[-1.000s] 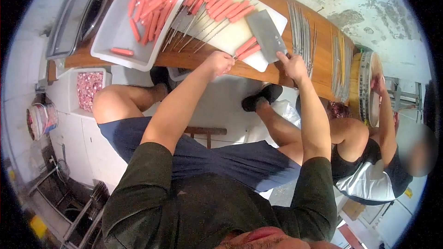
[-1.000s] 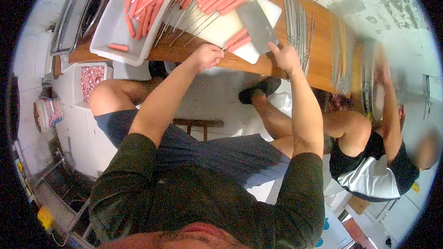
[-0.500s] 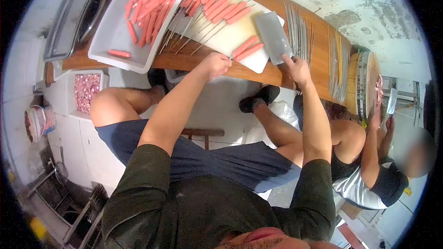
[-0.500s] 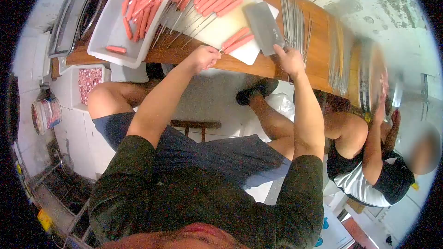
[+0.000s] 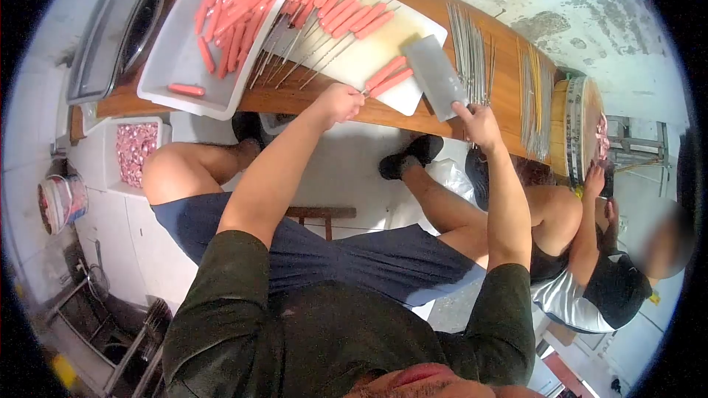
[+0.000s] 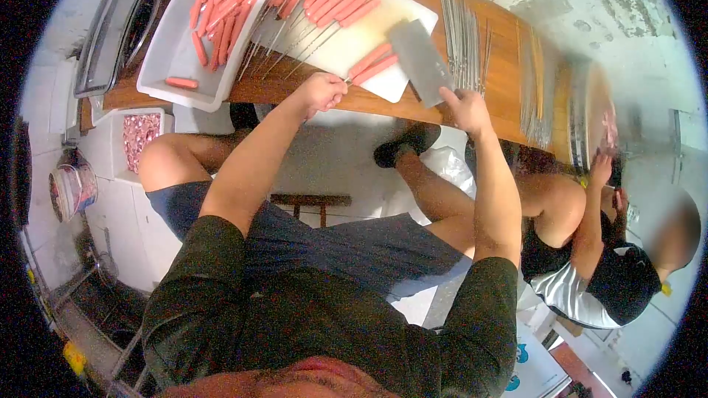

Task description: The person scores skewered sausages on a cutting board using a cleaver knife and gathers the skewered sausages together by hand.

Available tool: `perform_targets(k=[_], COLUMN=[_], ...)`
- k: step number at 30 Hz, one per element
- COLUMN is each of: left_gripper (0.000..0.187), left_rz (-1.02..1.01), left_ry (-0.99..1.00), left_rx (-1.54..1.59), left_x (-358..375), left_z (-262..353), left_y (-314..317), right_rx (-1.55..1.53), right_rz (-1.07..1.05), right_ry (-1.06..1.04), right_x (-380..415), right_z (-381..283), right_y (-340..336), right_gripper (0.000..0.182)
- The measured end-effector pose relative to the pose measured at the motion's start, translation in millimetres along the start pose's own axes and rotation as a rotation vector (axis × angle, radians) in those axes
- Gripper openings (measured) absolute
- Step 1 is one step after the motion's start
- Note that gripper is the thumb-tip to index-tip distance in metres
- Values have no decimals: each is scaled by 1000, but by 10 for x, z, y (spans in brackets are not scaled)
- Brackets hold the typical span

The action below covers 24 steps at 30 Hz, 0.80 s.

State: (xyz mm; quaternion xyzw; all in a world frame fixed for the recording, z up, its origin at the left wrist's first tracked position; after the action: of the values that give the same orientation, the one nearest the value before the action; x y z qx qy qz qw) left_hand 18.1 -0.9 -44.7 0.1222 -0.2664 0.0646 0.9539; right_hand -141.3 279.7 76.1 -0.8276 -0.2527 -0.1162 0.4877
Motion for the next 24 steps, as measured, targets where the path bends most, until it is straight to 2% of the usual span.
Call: perform_targets(k=[1,4,5,8,9,12,15,18,21,22,24], left_gripper=[20,23,22,18,18,15,14,16,20,19,17], left_rz=[17,299,316,421,374,424,365,-120,-243,-245,-242], left_ry=[16,308,396,358,283,364,632,158,-119,-115,-111], left_rx=[-34,-670,-900,-1134,-1213,-1263,-1184,-224,88,87,90], left_x=[0,164,273,368,390,258,87,22,62,38,21], left_z=[30,298,375,355,382,264,103,61,72,78,49], left_y=[1,79,168,276,311,263,182,225,248,234,201], right_rx=[-70,-221,-261,-235,-241,-257,-253,-210,-122,-171,-76], right_rz=[43,75,70,58,69,90,51,-13,-54,-110,-104], right_ry=[9,43,55,100,91,76,70,32,-6,-15,-22], right_x=[32,55,48,191,205,239,333,323,287,244,73], right_z=[13,182,266,269,299,390,271,107,-157,-217,-211], right_y=[-28,-46,-48,-68,-57,-31,-36,50,229,319,492], right_gripper=[55,52,51,50,50,50,52,54,56,57,55])
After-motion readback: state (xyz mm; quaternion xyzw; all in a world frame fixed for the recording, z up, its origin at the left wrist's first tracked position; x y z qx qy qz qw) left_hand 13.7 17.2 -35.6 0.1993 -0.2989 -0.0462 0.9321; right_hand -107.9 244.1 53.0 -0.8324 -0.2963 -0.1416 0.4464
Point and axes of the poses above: each hand's wrist, its own x-axis away from the middle knuckle, its own y-axis out of the palm, z = x × y, the point moved 5 cm from there along -x, towards the middle knuckle, and after that the axes turned 3 degrees about y, right-handed, at the moved point
